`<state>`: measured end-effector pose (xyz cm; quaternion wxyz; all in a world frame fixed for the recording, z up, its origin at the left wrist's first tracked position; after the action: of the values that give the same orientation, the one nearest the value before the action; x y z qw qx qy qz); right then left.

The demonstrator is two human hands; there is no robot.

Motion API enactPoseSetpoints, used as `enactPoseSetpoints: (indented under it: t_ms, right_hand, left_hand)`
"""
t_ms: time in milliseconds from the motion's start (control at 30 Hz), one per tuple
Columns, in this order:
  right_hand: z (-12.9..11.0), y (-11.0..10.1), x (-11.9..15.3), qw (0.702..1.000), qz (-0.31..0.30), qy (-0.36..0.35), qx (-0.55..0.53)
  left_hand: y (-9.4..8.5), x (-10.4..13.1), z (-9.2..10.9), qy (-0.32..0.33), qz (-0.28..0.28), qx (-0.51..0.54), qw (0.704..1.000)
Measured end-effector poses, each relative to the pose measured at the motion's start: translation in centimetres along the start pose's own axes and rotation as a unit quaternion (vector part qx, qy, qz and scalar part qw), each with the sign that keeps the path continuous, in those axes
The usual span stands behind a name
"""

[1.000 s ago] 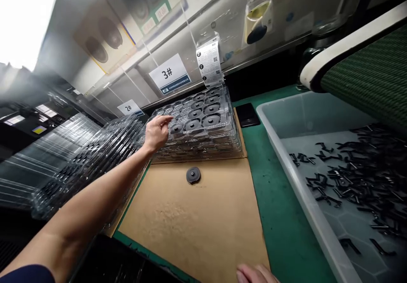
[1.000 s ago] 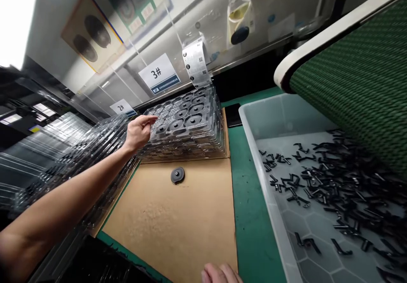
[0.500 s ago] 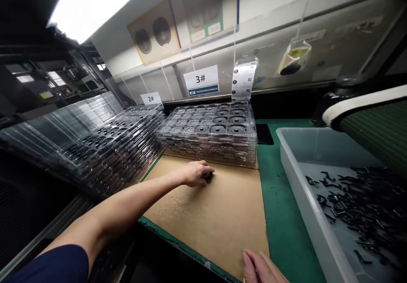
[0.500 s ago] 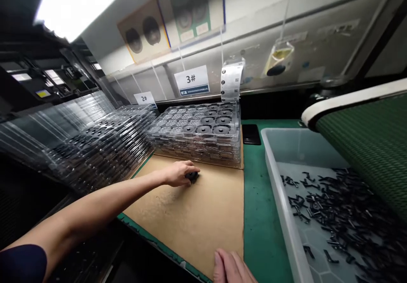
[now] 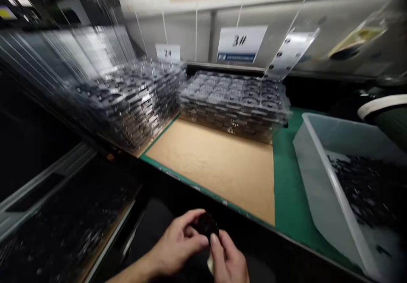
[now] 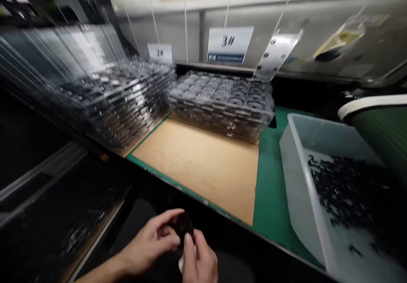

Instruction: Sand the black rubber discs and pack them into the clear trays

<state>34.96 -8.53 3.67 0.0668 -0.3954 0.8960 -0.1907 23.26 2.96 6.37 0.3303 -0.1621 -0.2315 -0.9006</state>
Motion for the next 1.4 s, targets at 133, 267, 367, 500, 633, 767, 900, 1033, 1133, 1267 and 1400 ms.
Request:
enactPoseSetpoints:
  t_ms: [133, 267, 367, 500, 633, 767, 900, 1033, 1133, 1267, 1400]
  right_hand:
    - [-2.8, 0.7, 1.1, 0.895, -0.187, 0.304, -0.269]
    - [-4.8, 2.1, 1.2, 0.809, -0.295, 0.372, -0.346]
    - [-5.3, 2.9, 1.0, 0.816, -0.265, 0.374, -0.351]
    - [-4.9, 2.8, 0.4, 0.858, -0.137, 0.370, -0.330]
    - [-5.6, 1.4, 0.8, 0.945, -0.110, 0.224, -0.211]
    - [-7.9, -0.4, 1.3, 0.994, -0.105, -0.026, -0.013]
    - [-9.3, -1.2, 1.2, 0.974, -0.078, -0.177, 0.116]
    - [-9.7, -1.1, 1.2, 0.976, -0.101, -0.160, 0.108]
    - [-9.9, -1.0, 1.3, 0.976, -0.082, -0.170, 0.110]
    - [-10.1, -0.7, 1.4, 0.975, -0.094, -0.172, 0.104]
    - [-10.3, -0.6, 1.4, 0.975, -0.076, -0.176, 0.114]
  left_hand:
    - [-2.3, 3.7, -0.6, 0.001, -0.017, 0.110, 0.994]
    - [-3.7, 5.4, -0.6, 0.027, -0.027, 0.161, 0.986]
    - [-4.3, 5.9, -0.3, 0.066, -0.015, 0.178, 0.982]
    - [-4.9, 6.0, 0.5, 0.077, 0.027, 0.205, 0.975]
    - [-4.9, 5.8, 1.3, 0.055, 0.062, 0.209, 0.974]
    - [-4.3, 5.7, 1.6, 0.051, 0.056, 0.217, 0.973]
    - [-3.8, 5.7, 1.7, 0.059, 0.050, 0.213, 0.974]
    - [-3.6, 5.9, 1.9, 0.064, 0.047, 0.212, 0.974]
    - [-3.6, 6.0, 2.1, 0.072, 0.058, 0.214, 0.972]
    - [-3.7, 6.2, 2.3, 0.074, 0.061, 0.206, 0.974]
    - [-3.9, 6.3, 2.3, 0.080, 0.079, 0.202, 0.973]
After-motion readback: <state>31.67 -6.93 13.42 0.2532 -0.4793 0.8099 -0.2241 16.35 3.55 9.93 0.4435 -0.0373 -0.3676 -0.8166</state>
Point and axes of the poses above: each hand's wrist, its own x-axis away from the middle knuckle, its own y-axis out of the palm, z = x × y, the point moved 1 cm from there along -x, towards the middle knuckle, and after that the axes turned 8 degrees about x, right-handed, at the moved point
